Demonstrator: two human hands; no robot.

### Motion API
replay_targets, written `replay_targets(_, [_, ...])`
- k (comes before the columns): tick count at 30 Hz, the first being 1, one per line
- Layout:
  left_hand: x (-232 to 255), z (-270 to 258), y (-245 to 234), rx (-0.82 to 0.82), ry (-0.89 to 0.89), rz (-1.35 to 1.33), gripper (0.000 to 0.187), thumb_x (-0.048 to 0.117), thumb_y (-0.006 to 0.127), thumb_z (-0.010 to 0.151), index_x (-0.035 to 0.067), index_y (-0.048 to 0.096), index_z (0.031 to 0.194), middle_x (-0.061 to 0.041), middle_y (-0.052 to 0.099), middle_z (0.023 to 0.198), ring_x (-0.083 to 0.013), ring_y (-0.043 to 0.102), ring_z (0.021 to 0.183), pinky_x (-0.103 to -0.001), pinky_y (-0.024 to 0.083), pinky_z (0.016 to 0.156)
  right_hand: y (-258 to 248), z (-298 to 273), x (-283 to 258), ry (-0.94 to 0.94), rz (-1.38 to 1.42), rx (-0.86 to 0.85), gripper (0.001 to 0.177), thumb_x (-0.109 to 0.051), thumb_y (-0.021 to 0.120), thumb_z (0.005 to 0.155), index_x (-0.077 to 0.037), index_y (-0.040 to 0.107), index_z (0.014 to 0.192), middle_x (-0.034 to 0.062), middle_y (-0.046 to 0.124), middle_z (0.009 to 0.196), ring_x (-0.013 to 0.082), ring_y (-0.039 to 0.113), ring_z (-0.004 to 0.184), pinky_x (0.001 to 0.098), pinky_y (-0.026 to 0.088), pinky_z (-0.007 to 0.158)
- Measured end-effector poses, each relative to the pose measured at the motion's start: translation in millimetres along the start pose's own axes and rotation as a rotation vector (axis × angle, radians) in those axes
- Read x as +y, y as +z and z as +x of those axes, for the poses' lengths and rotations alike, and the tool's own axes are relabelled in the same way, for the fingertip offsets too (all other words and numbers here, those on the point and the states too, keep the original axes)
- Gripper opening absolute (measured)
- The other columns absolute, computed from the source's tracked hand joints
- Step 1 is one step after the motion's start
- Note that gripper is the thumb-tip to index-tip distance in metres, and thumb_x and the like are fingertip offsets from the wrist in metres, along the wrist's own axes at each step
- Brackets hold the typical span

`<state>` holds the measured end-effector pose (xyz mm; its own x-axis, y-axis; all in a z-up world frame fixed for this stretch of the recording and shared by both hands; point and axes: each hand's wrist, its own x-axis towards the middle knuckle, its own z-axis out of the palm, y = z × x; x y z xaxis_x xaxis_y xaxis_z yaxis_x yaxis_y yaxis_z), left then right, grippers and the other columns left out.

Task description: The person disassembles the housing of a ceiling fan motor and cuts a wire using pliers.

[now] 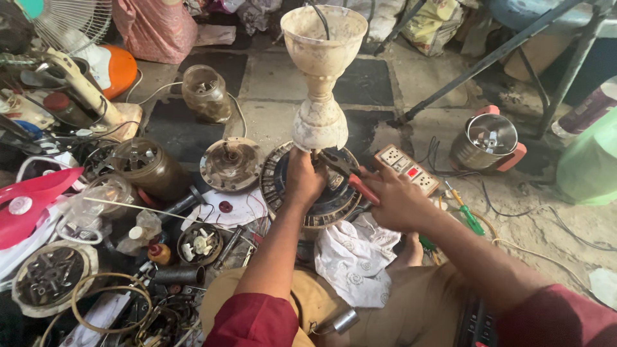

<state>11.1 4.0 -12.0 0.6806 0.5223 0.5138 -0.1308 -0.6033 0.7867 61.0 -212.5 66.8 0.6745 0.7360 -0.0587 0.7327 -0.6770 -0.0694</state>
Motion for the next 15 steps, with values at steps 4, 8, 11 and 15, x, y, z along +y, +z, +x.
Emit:
replay_targets(4, [-2.2, -0.9, 1.7, 0.043, 0.079, 0.007, 0.059, 0.003, 0.074, 0.085, 0.006, 0.052, 0.140, -0.026, 0.059, 0.125, -0.0461, 0.061, 0.115, -0.048, 0.050, 0.098, 18.7, 11.3, 18.6, -0.185, 0.275, 0.039, 0.079, -0.019, 0.069, 0.073, -0.023, 0.048, 0.149, 0.0192, 0.049, 0.141, 0.0440, 0.052, 0.130, 0.0541, 0.043, 0.108])
replay_targets(8, [-4.5, -0.3, 1.8, 0.060, 0.148, 0.043, 0.068, -0.001, 0.072, 0.077, 0.003, 0.049, 0.141, -0.029, 0.057, 0.127, -0.0500, 0.056, 0.118, -0.050, 0.047, 0.102, 8.4, -7.0, -4.5, -0.026, 0.068, 0.139, 0.080, -0.019, 0.068, 0.077, -0.027, 0.049, 0.154, 0.0173, 0.049, 0.135, 0.0447, 0.050, 0.118, 0.0576, 0.040, 0.102])
replay_targets(11, [-4.3, 1.7, 1.8, 0.047, 0.124, 0.016, 0.069, -0.001, 0.072, 0.075, 0.002, 0.049, 0.140, -0.029, 0.057, 0.125, -0.0503, 0.056, 0.117, -0.051, 0.046, 0.101, -6.9, -14.4, -21.5, -0.084, -0.198, 0.305, 0.045, -0.024, 0.062, 0.094, -0.026, 0.055, 0.138, 0.0114, 0.051, 0.138, 0.0411, 0.052, 0.113, 0.0563, 0.040, 0.100])
replay_targets(15, [-1.6, -1.6, -1.6, 0.044, 0.139, 0.018, 0.066, -0.002, 0.069, 0.078, 0.002, 0.049, 0.141, -0.030, 0.057, 0.126, -0.0502, 0.056, 0.118, -0.051, 0.047, 0.102, -16.5, -18.4, -27.4, -0.053, -0.282, 0.307, 0.053, -0.024, 0.060, 0.093, -0.025, 0.049, 0.145, 0.0169, 0.051, 0.128, 0.0394, 0.052, 0.115, 0.0526, 0.041, 0.095])
